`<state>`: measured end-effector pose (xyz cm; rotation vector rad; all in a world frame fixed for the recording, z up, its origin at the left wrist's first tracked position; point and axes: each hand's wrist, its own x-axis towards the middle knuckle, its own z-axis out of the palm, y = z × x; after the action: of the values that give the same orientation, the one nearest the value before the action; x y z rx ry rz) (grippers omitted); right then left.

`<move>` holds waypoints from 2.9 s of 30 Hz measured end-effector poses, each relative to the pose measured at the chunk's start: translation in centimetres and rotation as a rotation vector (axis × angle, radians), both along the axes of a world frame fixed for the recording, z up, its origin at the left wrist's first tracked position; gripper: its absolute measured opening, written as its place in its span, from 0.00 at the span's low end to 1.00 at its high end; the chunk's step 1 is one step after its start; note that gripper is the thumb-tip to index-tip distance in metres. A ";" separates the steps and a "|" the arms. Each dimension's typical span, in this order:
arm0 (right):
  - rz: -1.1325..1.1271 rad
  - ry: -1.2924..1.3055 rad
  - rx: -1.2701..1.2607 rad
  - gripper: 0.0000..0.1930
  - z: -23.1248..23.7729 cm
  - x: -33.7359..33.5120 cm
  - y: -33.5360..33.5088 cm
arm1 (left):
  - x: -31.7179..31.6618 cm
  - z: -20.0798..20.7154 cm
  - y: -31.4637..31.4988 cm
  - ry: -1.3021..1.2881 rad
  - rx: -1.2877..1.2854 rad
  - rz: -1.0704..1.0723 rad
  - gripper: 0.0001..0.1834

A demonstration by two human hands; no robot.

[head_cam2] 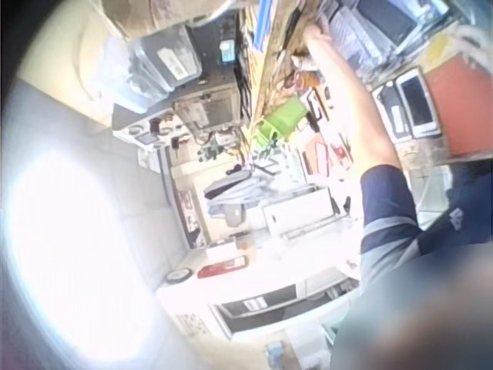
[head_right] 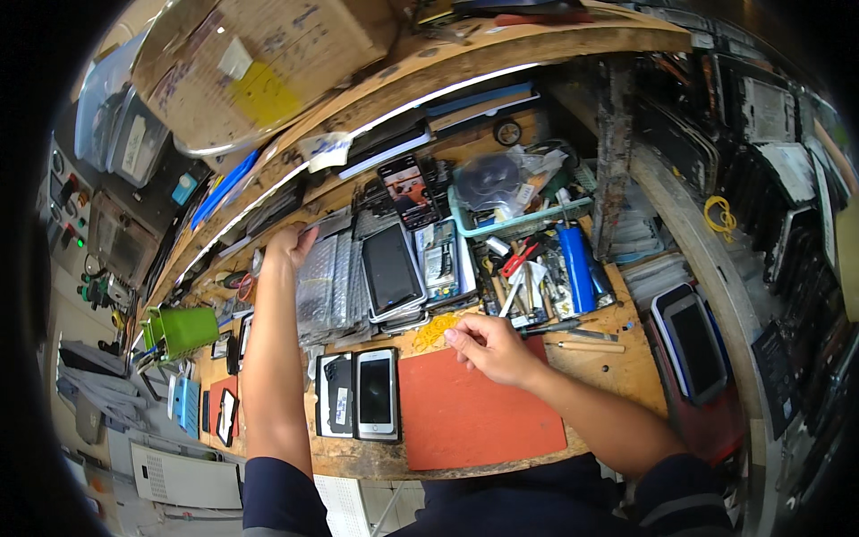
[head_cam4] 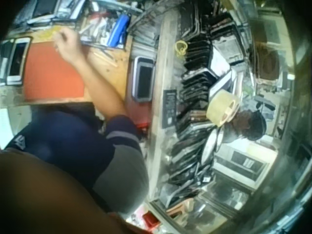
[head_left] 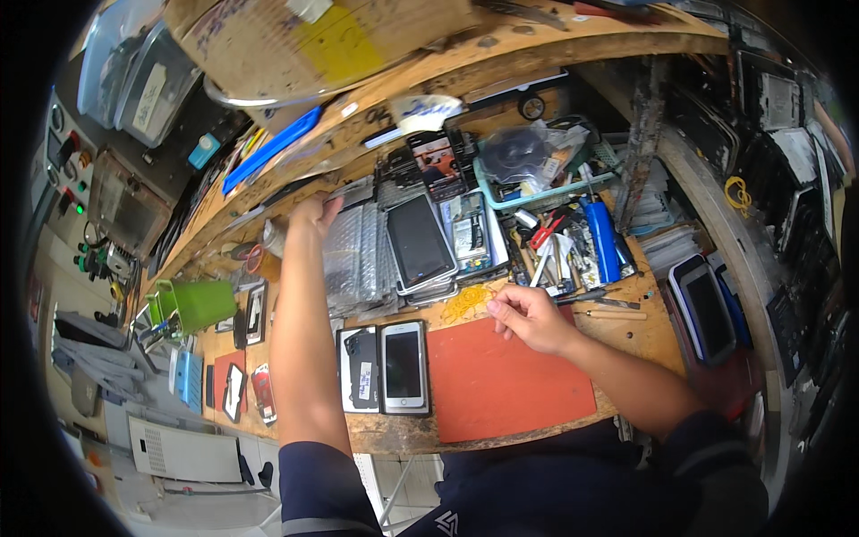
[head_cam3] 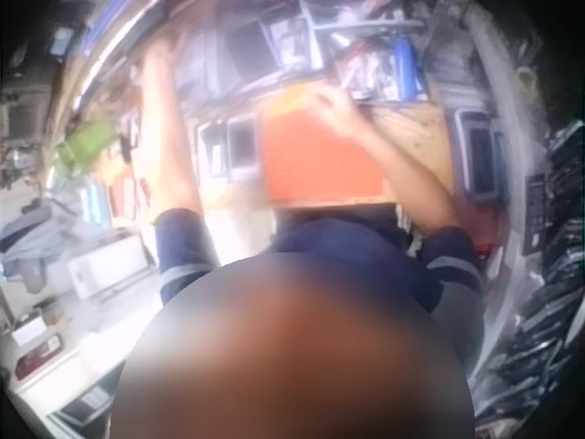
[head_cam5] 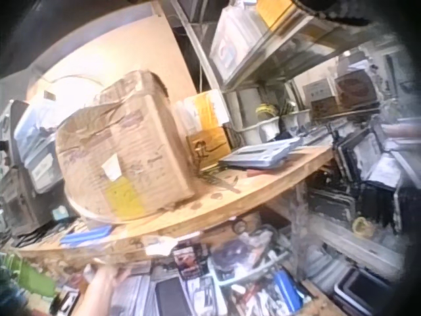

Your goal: The person picks up and inspects several disassembled mobile phone components and screens on a cluttered workbench. They rotate the parts to view different sides, compare two similar screens, and wrap one component in bubble wrap before placing it back on the table.

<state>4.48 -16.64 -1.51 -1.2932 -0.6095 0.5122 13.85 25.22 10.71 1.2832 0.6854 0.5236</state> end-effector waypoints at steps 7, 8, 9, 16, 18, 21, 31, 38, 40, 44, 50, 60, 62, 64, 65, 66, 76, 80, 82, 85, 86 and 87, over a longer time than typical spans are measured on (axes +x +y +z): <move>-0.073 0.001 0.022 0.14 0.5 0.6 -0.4 | 6.0 -3.9 5.3 0.137 0.065 0.031 0.14; -0.075 -0.012 0.018 0.14 0.5 0.6 -0.3 | 6.8 -4.5 5.8 0.174 0.077 0.030 0.16; -0.074 -0.007 -0.008 0.14 0.5 0.6 -0.2 | 7.4 -4.8 6.2 0.220 0.085 0.041 0.19; -0.111 -0.059 0.048 0.14 0.3 0.2 0.1 | 5.6 -1.7 -1.7 0.066 0.662 0.139 0.39; -0.130 -0.062 0.055 0.13 0.3 0.1 0.2 | 4.8 -2.7 -8.6 -0.084 1.030 0.298 0.40; -0.119 -0.087 0.019 0.14 0.0 0.0 0.3 | 5.1 -3.7 -17.3 -0.007 1.161 0.154 0.51; -0.300 -0.335 -0.010 0.14 -0.2 0.7 0.2 | 7.1 -4.4 -23.8 0.205 1.261 0.292 0.61; -0.308 -0.435 -0.020 0.12 0.4 0.1 0.1 | 3.0 -1.8 -26.2 -0.235 1.285 0.284 0.56; -0.291 -0.448 -0.036 0.11 0.4 -0.1 0.1 | 2.7 -0.5 -27.6 -0.268 1.289 0.257 0.55; -0.303 -0.481 -0.080 0.09 0.4 -0.3 0.1 | 3.8 0.5 -31.4 -0.242 1.234 0.054 0.50; -0.295 -0.463 -0.118 0.07 0.4 0.5 -0.3 | 5.0 -2.8 -34.2 0.162 1.385 -0.199 0.46; -0.281 -0.598 -0.176 0.08 0.1 -0.1 -0.1 | 10.9 -3.3 -30.9 0.454 1.369 -0.406 0.62; -0.251 -0.604 -0.185 0.08 0.1 0.1 -0.3 | 11.7 -3.1 -30.2 0.518 1.360 -0.503 0.67; -0.264 -0.594 -0.188 0.09 0.3 0.3 -0.3 | 12.4 -2.9 -29.9 0.589 1.337 -0.569 0.72; -0.261 -0.578 -0.199 0.09 0.3 0.3 -0.3 | 12.7 -2.7 -29.7 0.631 1.320 -0.590 0.74; -0.269 -0.619 -0.221 0.10 0.4 0.4 -0.2 | 13.0 -2.7 -29.7 0.675 1.390 -0.597 0.77; -0.300 -0.706 -0.194 0.10 -0.1 0.3 -0.2 | 10.9 -0.6 -26.9 0.438 1.141 -0.488 0.47; -0.273 -0.701 -0.196 0.10 -0.6 0.4 -0.1 | 4.7 1.1 -25.6 0.188 1.219 -0.438 0.40; -0.274 -0.701 -0.215 0.10 -0.9 0.4 0.1 | -0.6 0.2 -25.0 0.056 1.235 -0.420 0.32; -0.252 -0.729 -0.231 0.10 -1.0 0.1 0.3 | -8.4 -3.2 -24.7 -0.027 1.232 -0.354 0.15; -0.240 -0.761 -0.247 0.10 -1.0 0.0 0.2 | -10.2 -4.3 -24.5 -0.059 1.174 -0.254 0.12; -0.230 -0.780 -0.261 0.10 -1.0 0.0 0.1 | -11.7 -5.3 -24.1 -0.136 1.144 -0.132 0.10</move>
<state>4.44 -16.50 -2.47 -1.7936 -1.0394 -0.1357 2.17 1.11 5.37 2.3019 0.1287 0.9402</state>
